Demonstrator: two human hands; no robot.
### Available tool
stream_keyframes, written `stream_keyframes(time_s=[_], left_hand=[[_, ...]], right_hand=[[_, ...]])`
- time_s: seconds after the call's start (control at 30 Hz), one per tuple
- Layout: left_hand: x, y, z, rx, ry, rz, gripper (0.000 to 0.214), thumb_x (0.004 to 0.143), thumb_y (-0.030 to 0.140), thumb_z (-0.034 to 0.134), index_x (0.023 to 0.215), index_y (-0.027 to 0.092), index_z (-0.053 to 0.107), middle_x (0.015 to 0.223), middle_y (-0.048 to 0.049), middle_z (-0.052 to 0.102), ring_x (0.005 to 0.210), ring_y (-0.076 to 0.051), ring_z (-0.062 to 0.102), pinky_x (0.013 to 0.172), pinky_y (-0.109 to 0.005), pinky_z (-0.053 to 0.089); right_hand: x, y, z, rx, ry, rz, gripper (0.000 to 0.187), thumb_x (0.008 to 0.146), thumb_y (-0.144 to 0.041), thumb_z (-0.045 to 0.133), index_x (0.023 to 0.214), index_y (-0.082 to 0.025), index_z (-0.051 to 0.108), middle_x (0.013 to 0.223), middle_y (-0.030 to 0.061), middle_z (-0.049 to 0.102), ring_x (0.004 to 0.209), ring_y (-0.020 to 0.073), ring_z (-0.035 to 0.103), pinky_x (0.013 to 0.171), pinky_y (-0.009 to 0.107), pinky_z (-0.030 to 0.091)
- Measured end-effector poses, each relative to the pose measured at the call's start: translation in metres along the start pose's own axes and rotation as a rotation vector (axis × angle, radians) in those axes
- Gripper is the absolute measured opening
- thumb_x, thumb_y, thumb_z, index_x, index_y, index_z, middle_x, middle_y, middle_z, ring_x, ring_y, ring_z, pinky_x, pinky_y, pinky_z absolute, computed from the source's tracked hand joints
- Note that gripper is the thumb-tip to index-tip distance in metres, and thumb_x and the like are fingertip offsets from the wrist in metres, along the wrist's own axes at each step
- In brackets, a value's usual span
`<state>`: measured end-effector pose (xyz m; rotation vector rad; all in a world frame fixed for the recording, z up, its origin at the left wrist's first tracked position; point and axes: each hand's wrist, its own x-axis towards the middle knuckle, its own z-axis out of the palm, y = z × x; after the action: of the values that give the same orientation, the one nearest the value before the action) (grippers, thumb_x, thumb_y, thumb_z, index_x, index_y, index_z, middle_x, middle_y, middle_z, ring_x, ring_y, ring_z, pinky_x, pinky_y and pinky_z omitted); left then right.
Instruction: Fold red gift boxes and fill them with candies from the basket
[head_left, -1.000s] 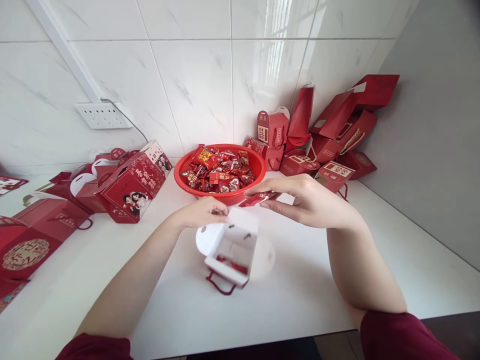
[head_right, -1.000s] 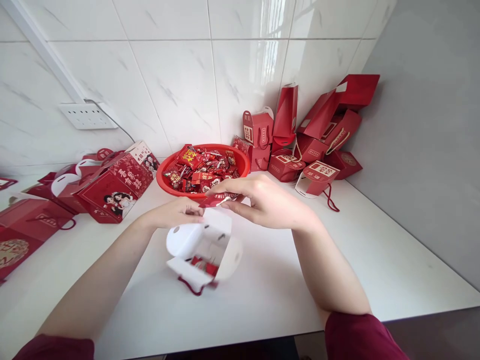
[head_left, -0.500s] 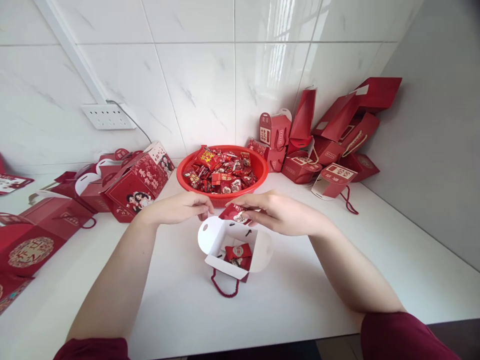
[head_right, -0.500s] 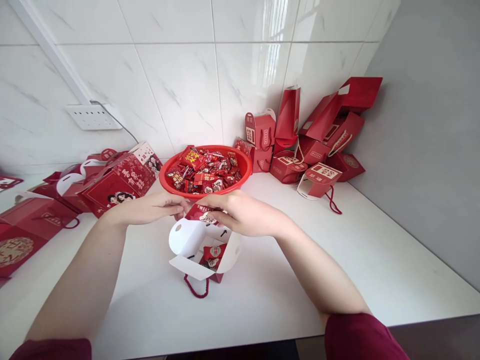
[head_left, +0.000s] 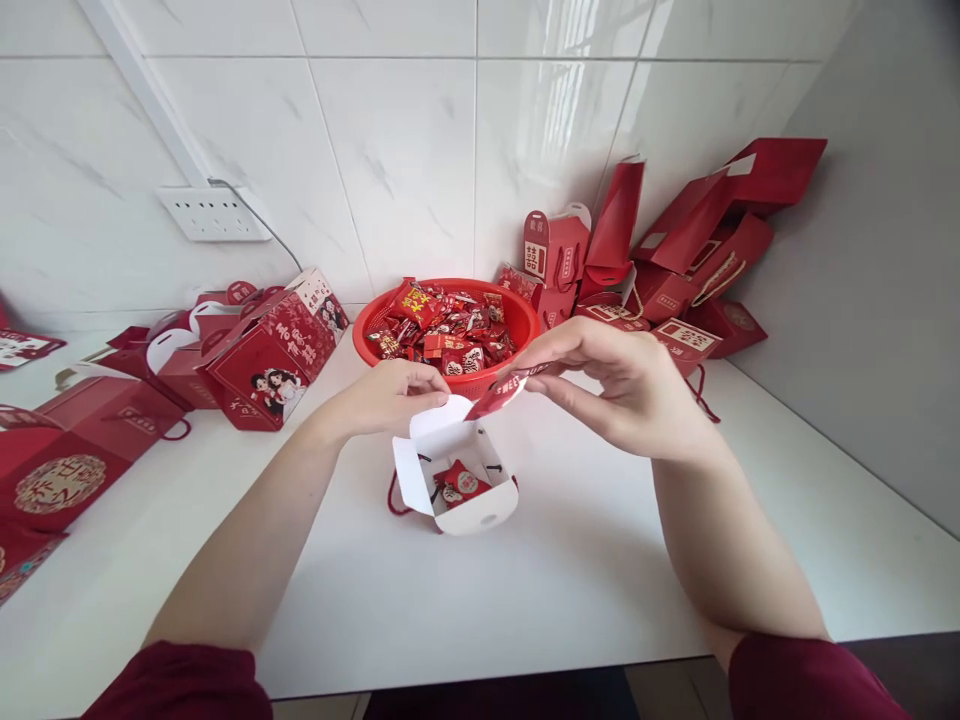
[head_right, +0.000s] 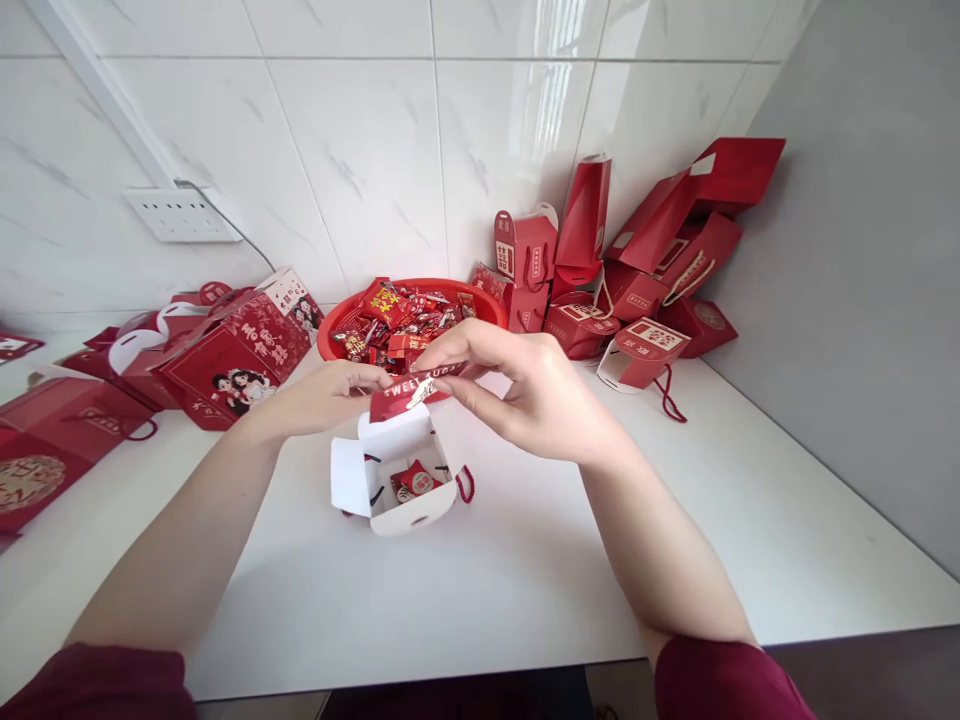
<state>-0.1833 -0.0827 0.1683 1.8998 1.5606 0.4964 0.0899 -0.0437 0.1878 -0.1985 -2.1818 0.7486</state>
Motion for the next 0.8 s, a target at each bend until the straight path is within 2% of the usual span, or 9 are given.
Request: stream_keyframes(time_s=[0.1,0.23,0.3,0.4,0.47,0.6,0.7,0.77,0.8], left_hand=[[0.002,-0.003,-0.002,-0.014,-0.045,-0.026,0.034,0.086,0.047,0.057,0.101,0.019,0.068,0.097,-0.0039,0.071,0.091,-0.022,0.063,0.072,-0.026,0.046],[-0.003,-0.005,-0.012,0.076,-0.099,-0.018,0.032,0.087,0.045,0.056,0.102,0.021,0.07,0.103,-0.0038,0.071,0.096,-0.023,0.063,0.078,-0.026,0.046],[-0.008,-0.005,-0.02,0.075,-0.154,-0.008,0.03,0.089,0.039,0.053,0.106,0.022,0.07,0.109,-0.0036,0.07,0.101,-0.022,0.063,0.082,-0.025,0.047],[-0.018,-0.007,-0.032,0.065,-0.304,0.007,0.031,0.086,0.028,0.053,0.113,0.023,0.068,0.114,-0.0036,0.069,0.104,-0.021,0.063,0.088,-0.026,0.047],[-0.024,-0.009,-0.039,0.087,-0.38,0.016,0.04,0.081,0.023,0.057,0.12,0.025,0.064,0.119,-0.0034,0.067,0.108,-0.021,0.062,0.092,-0.026,0.047],[-0.03,-0.008,-0.041,0.123,-0.393,-0.024,0.066,0.069,0.021,0.072,0.133,0.029,0.056,0.123,-0.0026,0.066,0.114,-0.022,0.06,0.095,-0.026,0.047],[-0.032,0.001,-0.036,0.096,-0.368,-0.022,0.075,0.067,0.027,0.077,0.138,0.031,0.051,0.126,-0.0028,0.064,0.116,-0.024,0.06,0.094,-0.027,0.047],[-0.033,0.008,-0.032,0.076,-0.345,0.012,0.081,0.068,0.031,0.077,0.143,0.033,0.045,0.133,-0.003,0.06,0.121,-0.026,0.057,0.097,-0.029,0.046],[-0.033,0.01,-0.031,0.074,-0.329,0.019,0.084,0.069,0.033,0.077,0.145,0.033,0.042,0.136,-0.0032,0.058,0.123,-0.027,0.055,0.098,-0.03,0.045]], right_hand=[[0.004,0.007,0.012,0.025,-0.105,0.017,0.019,0.096,-0.016,0.053,0.113,-0.02,0.061,0.109,0.0058,0.069,0.095,0.0173,0.067,0.082,0.03,0.057],[0.01,0.018,0.024,-0.115,-0.434,0.054,0.028,0.095,-0.009,0.048,0.115,-0.021,0.063,0.116,0.0064,0.068,0.104,0.0191,0.065,0.087,0.033,0.054],[0.008,0.02,0.02,-0.209,-0.516,0.104,0.03,0.095,-0.01,0.046,0.116,-0.021,0.063,0.122,0.0072,0.065,0.108,0.0209,0.063,0.089,0.036,0.052],[0.001,0.02,0.005,-0.296,-0.524,0.212,0.036,0.095,-0.012,0.045,0.126,-0.024,0.059,0.129,0.0055,0.062,0.114,0.022,0.06,0.094,0.038,0.05],[-0.005,0.018,-0.007,-0.354,-0.562,0.263,0.044,0.091,-0.014,0.051,0.133,-0.026,0.056,0.136,0.0043,0.058,0.12,0.024,0.057,0.096,0.04,0.049],[-0.012,0.014,-0.02,-0.398,-0.647,0.284,0.058,0.081,-0.021,0.068,0.137,-0.028,0.053,0.141,0.0042,0.054,0.123,0.0281,0.055,0.093,0.04,0.051],[-0.005,0.009,-0.013,-0.343,-0.544,0.178,0.043,0.088,-0.02,0.061,0.13,-0.027,0.058,0.133,0.0043,0.06,0.115,0.0242,0.06,0.09,0.036,0.052],[0.005,0.007,0.005,-0.315,-0.459,0.126,0.029,0.094,-0.015,0.051,0.12,-0.023,0.062,0.122,0.0053,0.066,0.106,0.0205,0.064,0.088,0.033,0.052],[0.012,0.008,0.018,-0.325,-0.47,0.123,0.025,0.095,-0.014,0.048,0.113,-0.02,0.064,0.116,0.006,0.068,0.1,0.0194,0.066,0.085,0.031,0.052]])
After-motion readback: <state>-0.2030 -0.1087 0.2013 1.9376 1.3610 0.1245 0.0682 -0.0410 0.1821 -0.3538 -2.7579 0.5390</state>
